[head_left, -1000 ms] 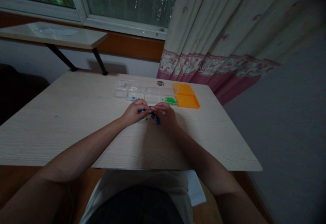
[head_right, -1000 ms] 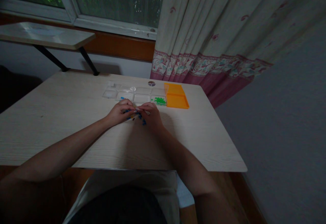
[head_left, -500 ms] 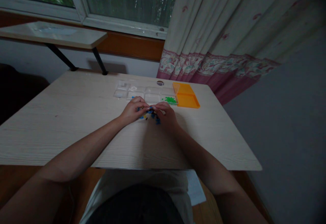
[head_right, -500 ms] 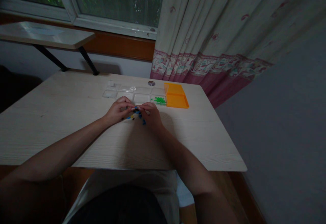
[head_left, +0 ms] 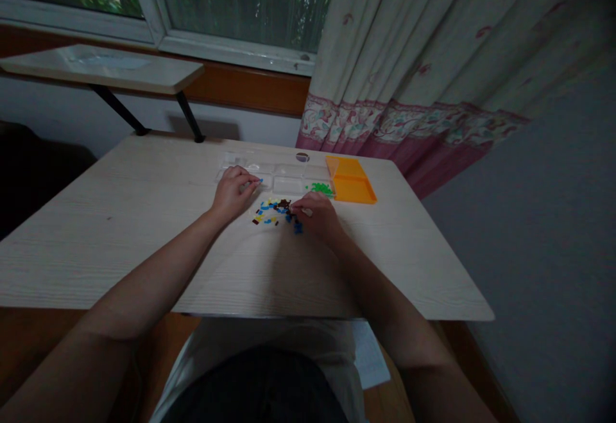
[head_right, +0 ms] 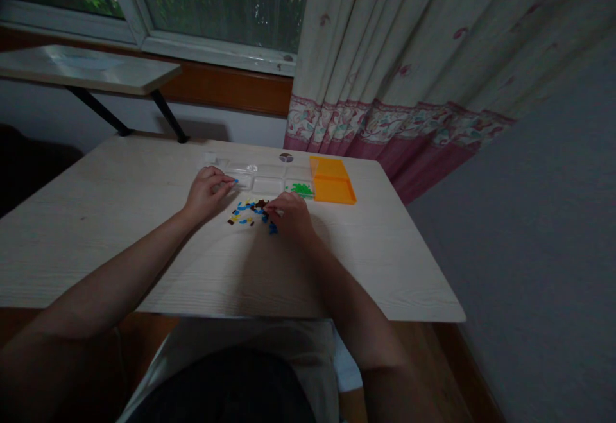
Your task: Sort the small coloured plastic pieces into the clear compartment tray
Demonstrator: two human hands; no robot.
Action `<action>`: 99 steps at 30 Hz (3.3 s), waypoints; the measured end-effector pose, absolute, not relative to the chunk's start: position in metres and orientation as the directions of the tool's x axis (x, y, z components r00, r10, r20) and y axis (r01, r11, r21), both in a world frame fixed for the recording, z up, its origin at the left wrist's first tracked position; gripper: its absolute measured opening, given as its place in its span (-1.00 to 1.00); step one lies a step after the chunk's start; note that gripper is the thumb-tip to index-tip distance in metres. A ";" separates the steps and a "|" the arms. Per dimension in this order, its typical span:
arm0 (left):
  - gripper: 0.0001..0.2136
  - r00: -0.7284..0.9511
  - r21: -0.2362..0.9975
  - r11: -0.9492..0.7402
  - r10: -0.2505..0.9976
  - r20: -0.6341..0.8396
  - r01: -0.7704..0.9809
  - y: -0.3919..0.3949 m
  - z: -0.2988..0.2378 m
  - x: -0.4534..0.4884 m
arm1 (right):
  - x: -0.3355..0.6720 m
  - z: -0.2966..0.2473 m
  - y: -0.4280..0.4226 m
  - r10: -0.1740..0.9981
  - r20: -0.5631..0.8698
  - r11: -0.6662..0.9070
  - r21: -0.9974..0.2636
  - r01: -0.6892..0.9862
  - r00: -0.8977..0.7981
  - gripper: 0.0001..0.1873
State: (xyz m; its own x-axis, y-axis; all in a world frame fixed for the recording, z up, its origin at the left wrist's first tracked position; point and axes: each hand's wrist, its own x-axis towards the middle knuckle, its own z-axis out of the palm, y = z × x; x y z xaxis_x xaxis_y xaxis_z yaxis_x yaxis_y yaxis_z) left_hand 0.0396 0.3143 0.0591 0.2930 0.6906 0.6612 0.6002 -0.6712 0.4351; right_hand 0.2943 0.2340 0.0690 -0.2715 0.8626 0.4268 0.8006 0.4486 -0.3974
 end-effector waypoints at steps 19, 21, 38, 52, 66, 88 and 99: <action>-0.80 0.215 0.502 -0.604 0.745 0.632 0.619 0.325 0.045 0.038 | 0.294 0.083 0.226 0.861 0.190 0.495 -0.094 0.864 -0.472 -0.88; -0.81 0.218 0.499 -0.605 0.744 0.632 0.620 0.324 0.045 0.039 | 0.293 0.083 0.226 0.860 0.172 0.499 -0.081 0.863 -0.481 -0.88; -0.80 0.210 0.483 -0.594 0.743 0.635 0.643 0.325 0.043 0.038 | 0.292 0.085 0.229 0.856 0.108 0.515 -0.092 0.852 -0.505 -0.82; -0.84 0.100 0.454 -0.474 0.766 0.635 0.755 0.330 0.043 0.030 | 0.301 0.075 0.233 0.798 0.539 0.475 -0.290 0.831 -0.268 -0.83; -0.81 0.076 0.498 -0.462 0.784 0.616 0.734 0.332 0.038 0.026 | 0.302 0.067 0.240 0.784 0.617 0.434 -0.462 0.773 -0.071 -0.85; -0.79 0.391 0.360 -0.746 0.621 0.679 0.560 0.281 0.071 0.064 | 0.295 0.067 0.241 0.909 0.410 0.335 -0.829 0.447 0.080 -0.74; -0.75 0.556 0.324 -0.842 0.531 0.639 0.432 0.270 0.071 0.075 | 0.285 0.070 0.232 0.910 0.410 0.396 -0.807 0.439 -0.068 -0.66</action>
